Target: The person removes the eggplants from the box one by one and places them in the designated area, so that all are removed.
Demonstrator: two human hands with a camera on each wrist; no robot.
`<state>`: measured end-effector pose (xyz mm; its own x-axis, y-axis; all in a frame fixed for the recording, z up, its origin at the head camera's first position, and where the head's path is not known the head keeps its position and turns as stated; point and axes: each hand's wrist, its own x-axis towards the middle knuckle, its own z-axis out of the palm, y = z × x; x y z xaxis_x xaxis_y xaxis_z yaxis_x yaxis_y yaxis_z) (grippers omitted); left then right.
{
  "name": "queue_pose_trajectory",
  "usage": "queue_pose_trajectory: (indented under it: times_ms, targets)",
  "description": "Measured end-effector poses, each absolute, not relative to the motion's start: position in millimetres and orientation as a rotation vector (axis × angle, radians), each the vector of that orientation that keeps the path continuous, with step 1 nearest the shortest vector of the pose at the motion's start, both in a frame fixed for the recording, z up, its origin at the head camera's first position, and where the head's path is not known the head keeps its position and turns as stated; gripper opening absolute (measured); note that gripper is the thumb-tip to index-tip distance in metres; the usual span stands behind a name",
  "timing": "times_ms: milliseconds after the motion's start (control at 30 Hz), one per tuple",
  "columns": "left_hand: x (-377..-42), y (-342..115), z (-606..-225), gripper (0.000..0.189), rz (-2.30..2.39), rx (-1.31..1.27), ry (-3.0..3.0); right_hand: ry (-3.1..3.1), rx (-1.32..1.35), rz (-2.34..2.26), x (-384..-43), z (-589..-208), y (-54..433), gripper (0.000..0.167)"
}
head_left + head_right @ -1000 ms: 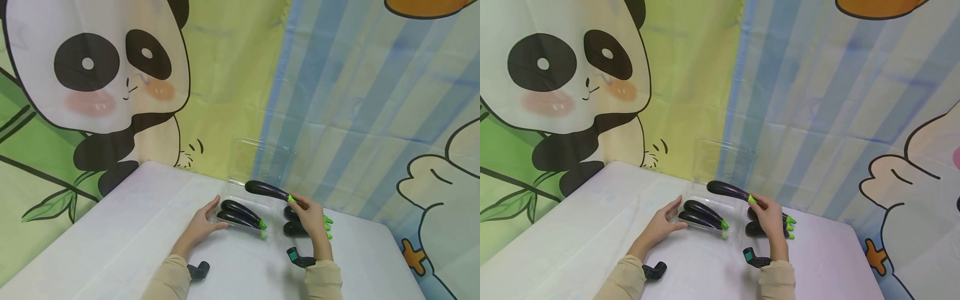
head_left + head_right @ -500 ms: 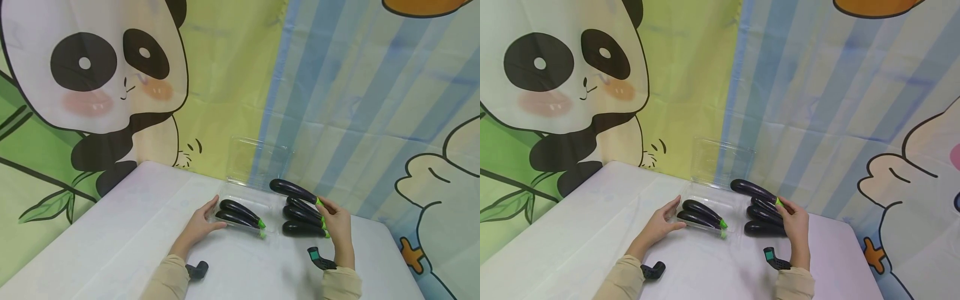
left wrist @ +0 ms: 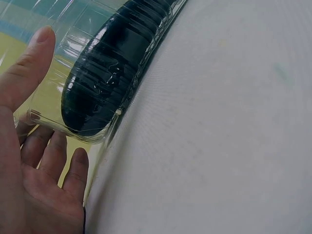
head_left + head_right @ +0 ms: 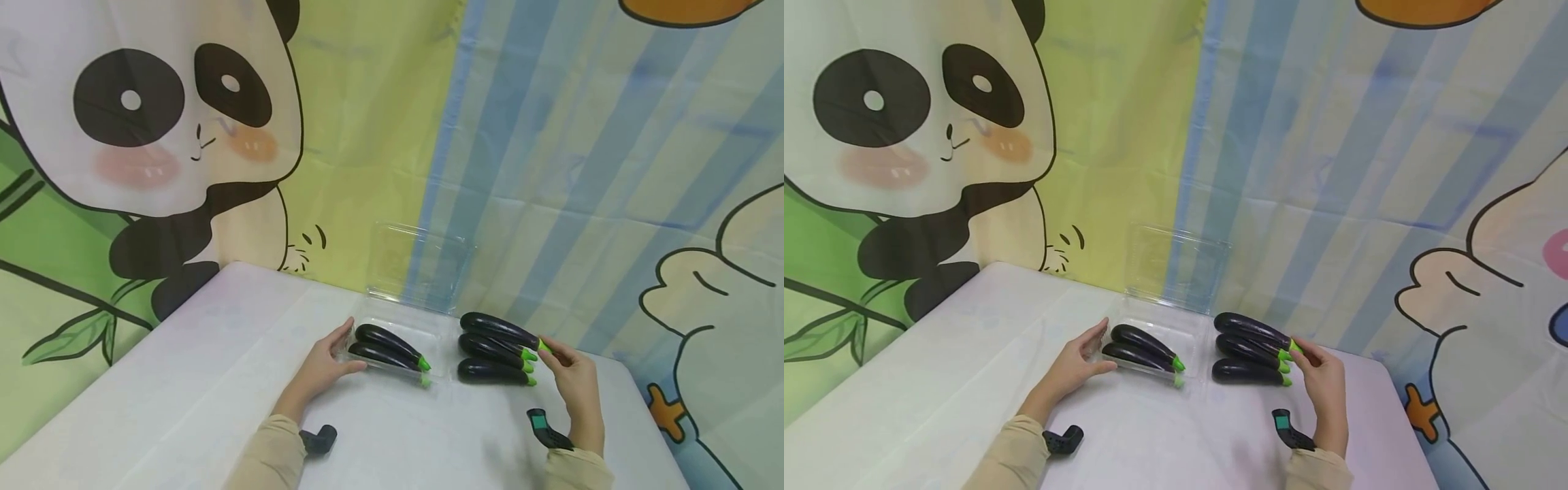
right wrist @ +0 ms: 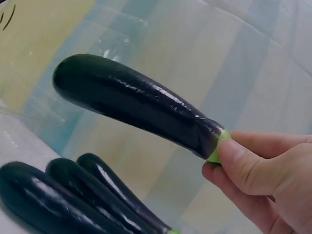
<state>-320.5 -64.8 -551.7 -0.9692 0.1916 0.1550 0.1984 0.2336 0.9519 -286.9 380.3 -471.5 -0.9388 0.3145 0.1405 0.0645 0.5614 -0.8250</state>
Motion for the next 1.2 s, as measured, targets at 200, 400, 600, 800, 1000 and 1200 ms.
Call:
queue_pose_trajectory:
  times_ms: [200, 400, 600, 800, 1000, 1200]
  targets:
    - [-319.0, -65.9, -548.5, 0.098, -1.886, -0.386, -2.486, -2.557, -0.405, 1.335, -283.0, -484.0, 393.4, 0.046]
    - [-319.5, -66.4, -549.4, 0.097, -1.879, -0.375, -2.487, -2.546, -0.479, 1.347, -283.8, -498.4, 403.2, 0.045]
    - [-320.1, -66.3, -550.2, 0.098, -1.889, -0.39, -2.484, -2.527, -0.454, 1.226, -288.0, -511.4, 406.9, 0.036]
    - [-320.2, -65.9, -549.7, 0.099, -1.892, -0.401, -2.479, -2.477, -0.357, 1.039, -296.9, -525.7, 404.0, 0.028]
    - [-320.3, -64.8, -549.4, 0.099, -1.912, -0.397, -2.478, -2.441, -0.383, 1.026, -301.2, -541.9, 403.2, 0.025]
    - [-320.3, -65.0, -548.3, 0.096, -1.914, -0.429, -2.455, -2.478, -0.421, 1.101, -302.4, -548.4, 403.9, 0.028]
